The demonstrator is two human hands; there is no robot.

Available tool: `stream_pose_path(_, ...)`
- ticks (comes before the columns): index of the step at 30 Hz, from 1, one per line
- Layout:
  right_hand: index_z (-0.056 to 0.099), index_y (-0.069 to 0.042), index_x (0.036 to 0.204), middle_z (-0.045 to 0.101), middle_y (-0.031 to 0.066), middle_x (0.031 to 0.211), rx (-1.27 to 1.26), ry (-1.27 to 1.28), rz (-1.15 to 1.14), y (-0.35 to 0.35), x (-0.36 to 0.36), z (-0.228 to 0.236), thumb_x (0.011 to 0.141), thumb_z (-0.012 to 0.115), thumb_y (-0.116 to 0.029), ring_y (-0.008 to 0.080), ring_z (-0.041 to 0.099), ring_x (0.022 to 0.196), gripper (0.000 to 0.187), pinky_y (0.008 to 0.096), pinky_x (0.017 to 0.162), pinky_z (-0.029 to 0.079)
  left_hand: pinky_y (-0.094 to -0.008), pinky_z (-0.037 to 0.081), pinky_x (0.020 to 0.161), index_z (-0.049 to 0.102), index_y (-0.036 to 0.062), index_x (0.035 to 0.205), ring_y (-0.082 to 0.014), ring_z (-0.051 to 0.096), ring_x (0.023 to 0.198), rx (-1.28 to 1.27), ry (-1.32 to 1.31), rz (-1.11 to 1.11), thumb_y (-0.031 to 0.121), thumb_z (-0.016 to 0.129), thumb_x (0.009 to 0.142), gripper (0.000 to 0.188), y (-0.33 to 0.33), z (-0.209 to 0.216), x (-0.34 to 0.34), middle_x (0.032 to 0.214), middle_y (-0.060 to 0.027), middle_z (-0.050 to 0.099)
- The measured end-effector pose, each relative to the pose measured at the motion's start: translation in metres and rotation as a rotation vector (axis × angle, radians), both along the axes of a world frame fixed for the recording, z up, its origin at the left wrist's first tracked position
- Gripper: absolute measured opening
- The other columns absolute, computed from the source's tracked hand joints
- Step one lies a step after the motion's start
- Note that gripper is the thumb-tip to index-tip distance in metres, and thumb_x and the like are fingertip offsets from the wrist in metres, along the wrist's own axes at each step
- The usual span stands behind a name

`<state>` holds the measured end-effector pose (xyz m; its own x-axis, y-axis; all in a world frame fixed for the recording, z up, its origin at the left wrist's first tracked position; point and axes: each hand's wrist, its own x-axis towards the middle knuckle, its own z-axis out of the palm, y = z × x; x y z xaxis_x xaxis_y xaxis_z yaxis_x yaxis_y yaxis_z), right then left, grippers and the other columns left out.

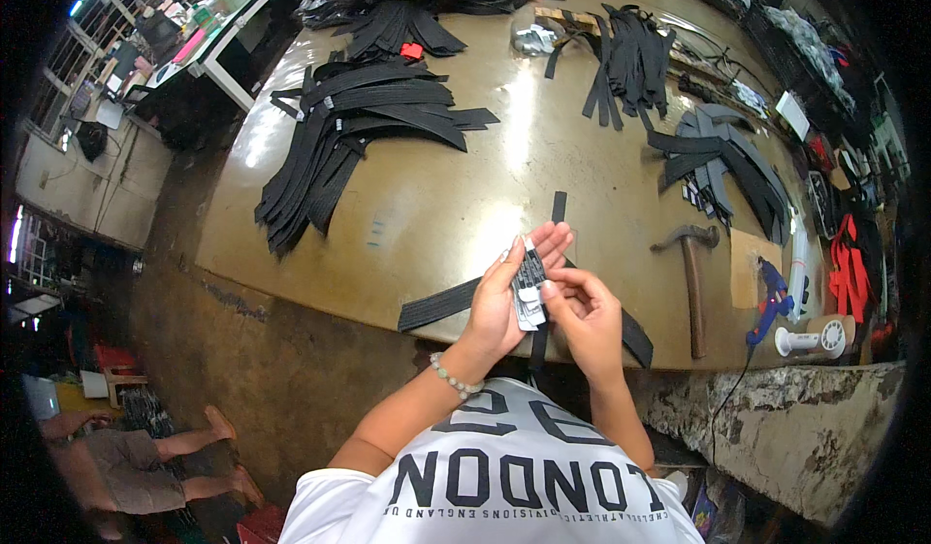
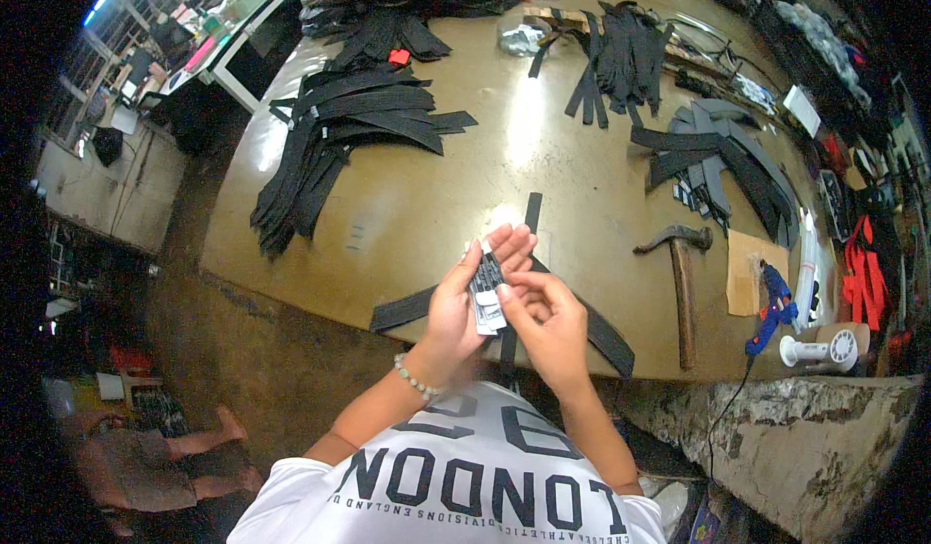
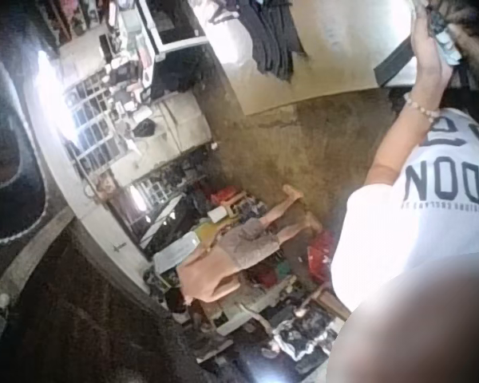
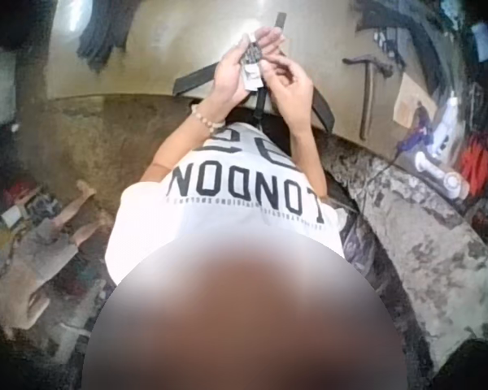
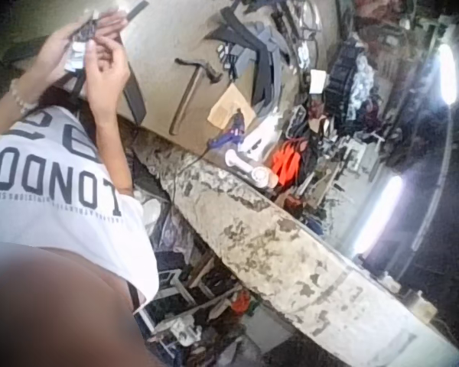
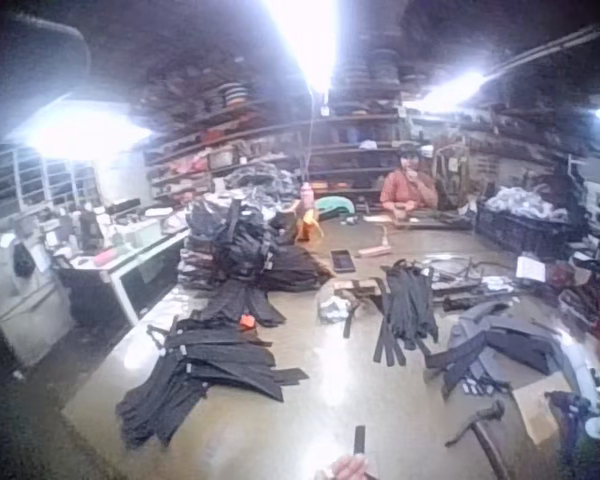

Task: The person repeatedly assembles black belt segments by applying hot glue with a glue gun, attaching small white labels, and pressing the pieces together on a workbench. The person uses a hammer to tap the joined sections and stacks completed units on the table.

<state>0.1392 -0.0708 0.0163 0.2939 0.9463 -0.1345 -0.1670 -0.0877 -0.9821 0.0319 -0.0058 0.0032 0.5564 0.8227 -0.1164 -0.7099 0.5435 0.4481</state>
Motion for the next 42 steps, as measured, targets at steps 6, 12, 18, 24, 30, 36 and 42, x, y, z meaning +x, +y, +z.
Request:
stream_pose_path(6, 0.063, 0.005, 0.107, 0.068, 0.0067, 0.088, 0.036, 0.248, 0.084, 0.000, -0.017, -0.010, 0.094, 0.064, -0.008, 0.0093, 0.066, 0.074, 0.018, 0.0220, 0.064, 0.054, -0.0407, 0.030, 0.117, 0.031, -0.0019, 0.147, -0.0309, 0.037, 0.140, 0.078, 0.045, 0.009, 0.034, 0.030, 0.107, 0.053, -0.003, -0.001, -0.024, 0.148, -0.0197, 0.042)
stream_pose_path(12, 0.061, 0.003, 0.104, 0.067, 0.0082, 0.093, -0.089, 0.206, 0.163, -0.005, -0.044, -0.011, 0.094, 0.062, -0.006, 0.0111, 0.067, 0.082, 0.014, 0.0231, 0.068, 0.057, -0.0426, 0.037, 0.113, 0.039, 0.0009, 0.141, -0.0313, 0.046, 0.132, -0.047, 0.169, 0.188, 0.035, 0.032, 0.107, 0.049, -0.016, -0.009, -0.058, 0.138, -0.0170, 0.051)
stream_pose_path(18, 0.056, 0.002, 0.111, 0.063, 0.0076, 0.090, 0.083, 0.256, -0.068, -0.004, -0.026, -0.007, 0.098, 0.057, -0.007, 0.0095, 0.061, 0.068, 0.015, 0.0217, 0.062, 0.051, -0.0262, 0.050, 0.078, 0.047, 0.0008, 0.134, -0.0125, 0.059, 0.085, -0.030, 0.166, 0.186, 0.028, 0.042, 0.106, 0.039, -0.008, -0.003, -0.072, 0.100, -0.0045, 0.059)
stream_pose_path(24, 0.066, 0.005, 0.101, 0.068, 0.0070, 0.079, -0.116, -0.034, 0.219, -0.020, 0.021, 0.012, 0.094, 0.065, -0.011, 0.0084, 0.064, 0.065, 0.017, 0.0229, 0.058, 0.053, -0.0171, 0.033, 0.054, 0.070, 0.0003, 0.109, -0.0014, 0.042, 0.062, 0.565, 0.920, -0.021, 0.014, 0.069, 0.092, 0.021, -0.008, 0.014, -0.062, 0.074, 0.0037, 0.056)
stream_pose_path(30, 0.068, 0.005, 0.095, 0.069, 0.0060, 0.081, -0.086, -0.106, 0.042, -0.020, 0.022, 0.021, 0.088, 0.071, -0.005, 0.0057, 0.064, 0.065, 0.012, 0.0195, 0.056, 0.050, -0.0210, 0.047, 0.068, 0.074, -0.0008, 0.090, -0.0084, 0.061, 0.076, 0.567, 1.032, 0.105, 0.006, 0.076, 0.084, 0.010, -0.020, 0.019, -0.044, 0.088, -0.0067, 0.071)
stream_pose_path(36, 0.067, 0.006, 0.099, 0.068, 0.0083, 0.091, 0.210, -0.156, -0.019, -0.014, 0.002, 0.015, 0.089, 0.069, -0.003, 0.0071, 0.065, 0.079, 0.013, 0.0205, 0.060, 0.053, -0.0226, 0.051, 0.075, 0.074, -0.0026, 0.096, -0.0095, 0.064, 0.082, 0.577, 0.889, 0.169, 0.005, 0.074, 0.085, 0.012, -0.026, 0.015, -0.035, 0.091, -0.0084, 0.073)
stream_pose_path(42, 0.059, 0.005, 0.120, 0.063, 0.0096, 0.101, 0.230, 0.208, 0.041, -0.014, 0.011, 0.011, 0.097, 0.058, -0.006, 0.0102, 0.061, 0.083, 0.025, 0.0216, 0.071, 0.052, -0.0209, 0.049, 0.070, 0.073, -0.0021, 0.097, -0.0061, 0.060, 0.076, 0.474, 0.954, 0.124, 0.006, 0.075, 0.086, 0.014, -0.027, 0.017, -0.039, 0.087, -0.0037, 0.071)
